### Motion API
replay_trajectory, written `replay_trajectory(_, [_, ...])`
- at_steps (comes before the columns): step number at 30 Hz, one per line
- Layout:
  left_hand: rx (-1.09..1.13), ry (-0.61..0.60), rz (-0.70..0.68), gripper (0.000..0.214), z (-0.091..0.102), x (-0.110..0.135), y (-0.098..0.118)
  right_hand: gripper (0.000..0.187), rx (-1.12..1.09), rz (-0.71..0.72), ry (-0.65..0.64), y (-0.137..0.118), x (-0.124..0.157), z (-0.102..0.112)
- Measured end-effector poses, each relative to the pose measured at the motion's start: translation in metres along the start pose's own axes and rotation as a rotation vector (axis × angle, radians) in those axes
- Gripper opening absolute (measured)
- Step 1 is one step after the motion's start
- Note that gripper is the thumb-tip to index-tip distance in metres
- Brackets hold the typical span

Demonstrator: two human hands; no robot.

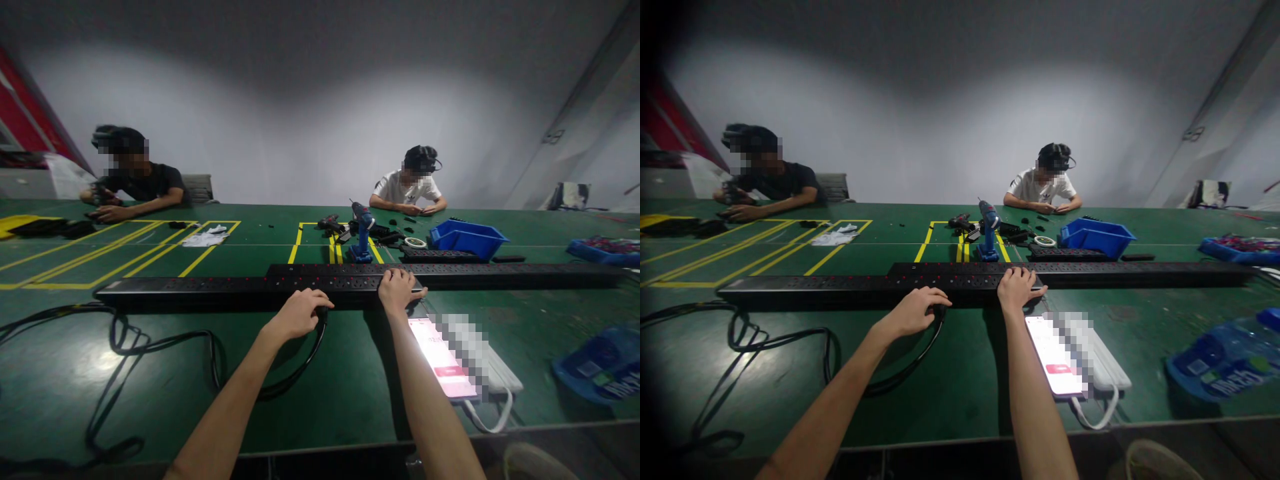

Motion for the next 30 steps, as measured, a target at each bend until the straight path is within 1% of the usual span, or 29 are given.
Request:
replay_trajectory(2, [-0.042,-0.043,-0.008,0.062,-0.009,-0.001,0.003,0.042,-0.006,-0.001,0.004,0.001,0.0,-0.001])
replay_trajectory(5, [-0.095,-0.069,0.007,0.057,-0.017,-0.002,0.002,0.041,-0.013,-0.007,0.002,0.001,0.0,0.0])
replay_trajectory(7, [-0.105,-0.065,0.016,0.05,-0.018,-0.003,0.0,0.04,-0.013,-0.011,-0.004,0.0,0.001,0.001])
replay_trajectory(10, [-0.07,-0.036,0.041,0.041,-0.014,-0.004,-0.003,0.04,-0.009,-0.008,-0.015,-0.002,0.001,0.003])
replay_trajectory(13, [0.053,0.058,0.063,0.041,-0.003,-0.003,-0.007,0.039,-0.009,-0.007,-0.018,-0.002,0.001,0.004])
replay_trajectory(15, [0.172,0.165,0.076,0.04,0.006,-0.002,-0.012,0.038,-0.005,-0.01,-0.023,-0.002,0.001,0.004])
replay_trajectory(18, [0.337,0.347,0.116,0.033,0.017,-0.001,-0.023,0.039,-0.001,-0.011,-0.024,-0.001,0.001,0.003])
replay_trajectory(20, [0.405,0.458,0.15,0.03,0.021,0.0,-0.033,0.039,-0.003,-0.009,-0.018,-0.001,0.001,0.003])
replay_trajectory(22, [0.446,0.532,0.181,0.03,0.023,0.001,-0.043,0.039,-0.002,-0.007,-0.014,-0.001,0.001,0.003])
replay_trajectory(23, [0.46,0.551,0.194,0.031,0.022,0.001,-0.048,0.039,0.0,-0.006,-0.014,-0.001,0.001,0.003])
replay_trajectory(26, [0.49,0.545,0.226,0.031,0.016,0.0,-0.062,0.039,0.003,-0.003,-0.025,-0.001,0.002,0.004])
replay_trajectory(30, [0.488,0.549,0.247,0.031,0.009,-0.002,-0.071,0.039,0.005,0.002,-0.036,0.0,0.002,0.003])
Point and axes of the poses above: each hand's wrist, its own x-axis away from the middle knuckle, its own z-axis out of the back of the hand, y = z × x, the point moved 4 cm from there along -x, towards the middle knuckle, and after that the axes turned 1 degree about x, right-handed, at the moved point
